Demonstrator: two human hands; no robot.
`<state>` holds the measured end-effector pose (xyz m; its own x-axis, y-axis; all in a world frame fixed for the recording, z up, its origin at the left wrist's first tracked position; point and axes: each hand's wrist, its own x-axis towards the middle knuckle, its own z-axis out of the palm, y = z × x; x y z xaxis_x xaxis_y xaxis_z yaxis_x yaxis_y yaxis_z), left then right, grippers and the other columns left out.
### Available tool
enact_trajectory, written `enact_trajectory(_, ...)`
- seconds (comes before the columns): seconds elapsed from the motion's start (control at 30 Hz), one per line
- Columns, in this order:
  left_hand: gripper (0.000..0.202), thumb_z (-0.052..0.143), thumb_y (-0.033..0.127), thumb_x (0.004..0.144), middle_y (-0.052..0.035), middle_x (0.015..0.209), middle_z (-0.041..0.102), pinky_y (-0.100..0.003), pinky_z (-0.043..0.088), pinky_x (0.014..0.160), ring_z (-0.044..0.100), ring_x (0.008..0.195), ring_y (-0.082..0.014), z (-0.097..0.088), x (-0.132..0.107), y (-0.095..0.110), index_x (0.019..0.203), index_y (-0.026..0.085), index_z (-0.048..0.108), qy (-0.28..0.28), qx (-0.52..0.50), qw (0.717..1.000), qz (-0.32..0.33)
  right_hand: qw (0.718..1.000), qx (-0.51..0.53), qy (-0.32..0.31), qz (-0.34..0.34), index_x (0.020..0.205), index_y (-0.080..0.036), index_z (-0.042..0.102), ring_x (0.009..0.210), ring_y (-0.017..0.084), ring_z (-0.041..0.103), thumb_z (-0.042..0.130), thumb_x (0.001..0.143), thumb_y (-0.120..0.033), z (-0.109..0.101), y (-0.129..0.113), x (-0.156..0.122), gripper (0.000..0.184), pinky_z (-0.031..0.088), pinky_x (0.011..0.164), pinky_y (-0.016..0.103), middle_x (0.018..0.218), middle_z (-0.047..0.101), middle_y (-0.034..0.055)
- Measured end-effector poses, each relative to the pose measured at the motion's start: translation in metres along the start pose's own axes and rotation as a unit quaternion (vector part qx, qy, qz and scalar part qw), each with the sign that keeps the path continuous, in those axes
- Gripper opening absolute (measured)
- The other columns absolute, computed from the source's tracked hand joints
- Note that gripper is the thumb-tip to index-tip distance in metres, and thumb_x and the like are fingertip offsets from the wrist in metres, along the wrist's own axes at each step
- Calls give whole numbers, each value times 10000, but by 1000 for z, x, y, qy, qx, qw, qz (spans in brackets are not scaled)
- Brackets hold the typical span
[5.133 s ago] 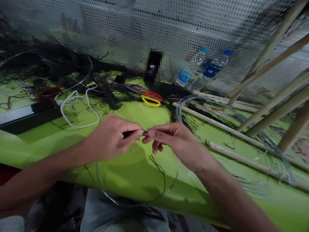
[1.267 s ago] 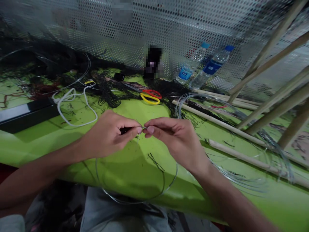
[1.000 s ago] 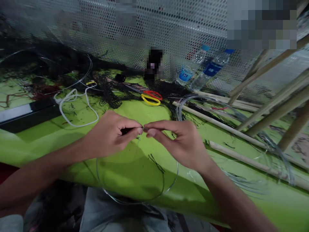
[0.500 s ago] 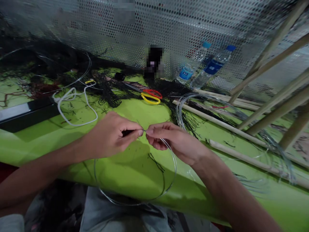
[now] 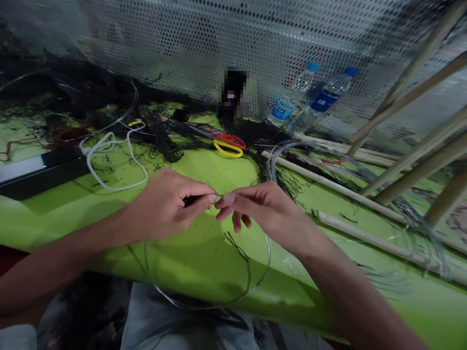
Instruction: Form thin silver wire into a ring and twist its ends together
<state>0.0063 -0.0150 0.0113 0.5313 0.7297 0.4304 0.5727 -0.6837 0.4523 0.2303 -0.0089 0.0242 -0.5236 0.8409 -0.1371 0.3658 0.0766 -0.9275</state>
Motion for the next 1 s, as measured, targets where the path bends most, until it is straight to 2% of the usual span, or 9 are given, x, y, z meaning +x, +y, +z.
enact_trajectory(0.1,343,559,272,999,63,484,415,-235,241,490,320,455,-54,-2,-1,-1,733,162,745,-7,11,1000,-19,991,131,21,20,844,-196,832,596,119,605,705,896,-391,2,4,3,239,450,564,272,853,806,59)
enact_trajectory(0.27,321,562,274,996,64,496,453,-229,250,497,346,453,-47,-4,0,0,762,170,756,-10,3,1000,-19,981,180,65,-22,902,-241,858,654,109,620,783,848,-275,7,5,3,98,489,632,243,792,795,19)
enact_trajectory(0.4,350,556,287,999,62,491,433,-229,239,484,336,451,-49,-4,1,2,740,162,755,-10,-7,1000,-28,988,1,108,-109,984,-251,855,684,157,685,729,894,-214,2,4,-2,159,546,652,291,803,801,22)
enact_trajectory(0.5,360,552,256,986,62,483,381,-233,240,484,304,456,-54,-6,2,3,684,151,717,0,-4,1000,-28,947,-170,121,-243,1039,-270,844,939,231,748,635,953,-180,-2,4,-6,243,583,875,391,1036,818,56)
enact_trajectory(0.57,359,555,252,981,59,481,392,-243,245,486,302,457,-58,-7,2,3,668,153,701,5,-5,1000,-25,938,-189,111,-268,1042,-267,831,979,238,746,611,971,-197,-1,4,-6,241,578,912,403,1056,810,61)
enact_trajectory(0.67,348,567,255,982,57,475,415,-253,247,483,301,447,-63,-6,1,3,674,166,703,6,-12,1000,-17,981,-43,90,-165,1013,-222,777,760,183,725,611,991,-308,2,2,-2,188,576,713,330,892,778,47)
enact_trajectory(0.77,297,576,244,988,55,486,480,-245,262,488,345,443,-63,-4,-1,3,758,179,753,9,-8,1000,-1,991,123,30,-47,874,-180,706,598,124,603,611,982,-445,6,0,5,301,478,566,269,739,674,14)
enact_trajectory(0.87,267,585,257,994,43,518,574,-241,280,502,417,448,-64,-3,-2,2,839,189,793,15,-1,1000,13,987,162,-22,6,742,-167,664,571,99,505,694,920,-470,5,2,10,353,406,551,246,624,565,-24)
enact_trajectory(1.0,262,580,256,993,38,532,608,-249,286,497,432,441,-68,-2,-2,2,852,204,794,0,-7,1000,12,983,178,-50,22,723,-159,681,576,92,473,746,873,-453,0,3,10,337,353,552,248,620,558,-29)
